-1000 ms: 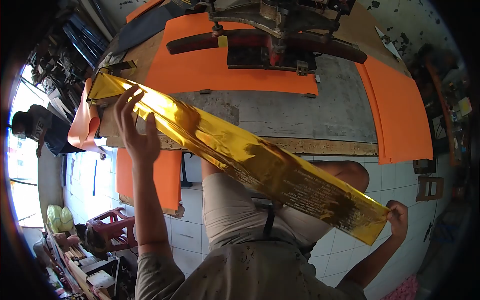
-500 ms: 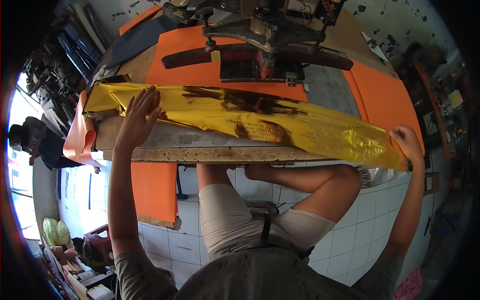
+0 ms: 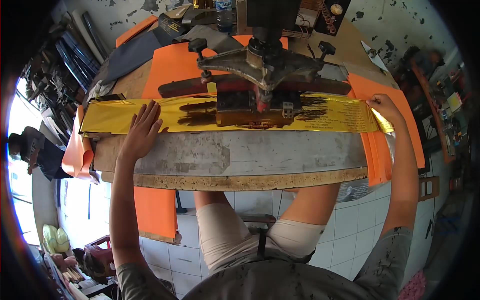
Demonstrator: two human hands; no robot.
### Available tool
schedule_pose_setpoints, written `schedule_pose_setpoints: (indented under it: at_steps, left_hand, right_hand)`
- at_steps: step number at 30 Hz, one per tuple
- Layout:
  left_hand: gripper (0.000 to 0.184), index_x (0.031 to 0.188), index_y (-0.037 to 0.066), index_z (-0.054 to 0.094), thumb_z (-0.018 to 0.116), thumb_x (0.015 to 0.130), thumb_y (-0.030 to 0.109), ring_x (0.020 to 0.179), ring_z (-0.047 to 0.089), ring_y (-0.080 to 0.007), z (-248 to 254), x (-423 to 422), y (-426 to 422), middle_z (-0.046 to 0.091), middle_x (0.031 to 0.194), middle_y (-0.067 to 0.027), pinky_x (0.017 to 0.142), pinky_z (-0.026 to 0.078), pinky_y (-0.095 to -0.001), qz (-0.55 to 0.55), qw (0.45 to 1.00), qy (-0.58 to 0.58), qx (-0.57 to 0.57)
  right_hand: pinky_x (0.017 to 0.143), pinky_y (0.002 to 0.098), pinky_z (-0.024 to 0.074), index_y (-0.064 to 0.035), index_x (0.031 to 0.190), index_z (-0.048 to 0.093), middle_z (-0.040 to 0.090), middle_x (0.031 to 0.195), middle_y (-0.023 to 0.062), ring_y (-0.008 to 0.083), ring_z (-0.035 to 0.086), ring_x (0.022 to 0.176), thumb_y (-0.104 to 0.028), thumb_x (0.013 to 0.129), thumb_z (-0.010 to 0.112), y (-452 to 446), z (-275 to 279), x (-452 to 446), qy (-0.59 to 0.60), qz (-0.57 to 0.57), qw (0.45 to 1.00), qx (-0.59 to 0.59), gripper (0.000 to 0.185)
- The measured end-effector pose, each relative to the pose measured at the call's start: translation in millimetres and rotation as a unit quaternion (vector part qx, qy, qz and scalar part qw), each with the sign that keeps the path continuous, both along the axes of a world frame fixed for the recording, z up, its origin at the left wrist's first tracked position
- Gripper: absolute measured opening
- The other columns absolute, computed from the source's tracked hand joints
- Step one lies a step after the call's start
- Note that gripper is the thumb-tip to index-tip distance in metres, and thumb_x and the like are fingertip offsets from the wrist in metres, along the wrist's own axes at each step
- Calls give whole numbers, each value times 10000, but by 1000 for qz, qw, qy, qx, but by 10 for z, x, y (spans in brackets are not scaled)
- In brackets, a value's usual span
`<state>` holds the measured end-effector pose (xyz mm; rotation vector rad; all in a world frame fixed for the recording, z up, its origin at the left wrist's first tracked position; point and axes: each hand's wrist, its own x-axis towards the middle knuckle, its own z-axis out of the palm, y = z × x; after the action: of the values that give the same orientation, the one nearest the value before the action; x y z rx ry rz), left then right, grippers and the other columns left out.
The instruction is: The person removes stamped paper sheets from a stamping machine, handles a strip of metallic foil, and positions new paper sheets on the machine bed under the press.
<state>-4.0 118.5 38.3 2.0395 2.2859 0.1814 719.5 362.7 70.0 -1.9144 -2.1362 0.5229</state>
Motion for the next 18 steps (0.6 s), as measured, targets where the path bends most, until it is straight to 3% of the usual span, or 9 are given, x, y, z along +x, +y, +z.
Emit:
schedule_pose_setpoints:
  at_steps: [9, 18]
  left_hand:
    - [617, 1626, 119, 294, 321, 1091, 426, 1583, 160, -300, 15, 60, 32, 218, 1711, -76, 1283, 108, -470, 10, 1000, -3, 6]
    - [626, 1632, 126, 278, 301, 1090, 437, 1586, 152, -291, -19, 15, 109, 208, 1714, -73, 1284, 110, -459, 11, 1000, -13, 3]
  right_hand:
    - [679, 295, 453, 1, 915, 679, 642, 796, 21, 92, 557, 722, -293, 983, 713, 248, -174, 181, 20, 49, 999, 6, 304]
    - [684, 294, 450, 0, 914, 683, 631, 777, 12, 92, 554, 720, -291, 984, 711, 297, -231, 233, 23, 44, 999, 9, 301]
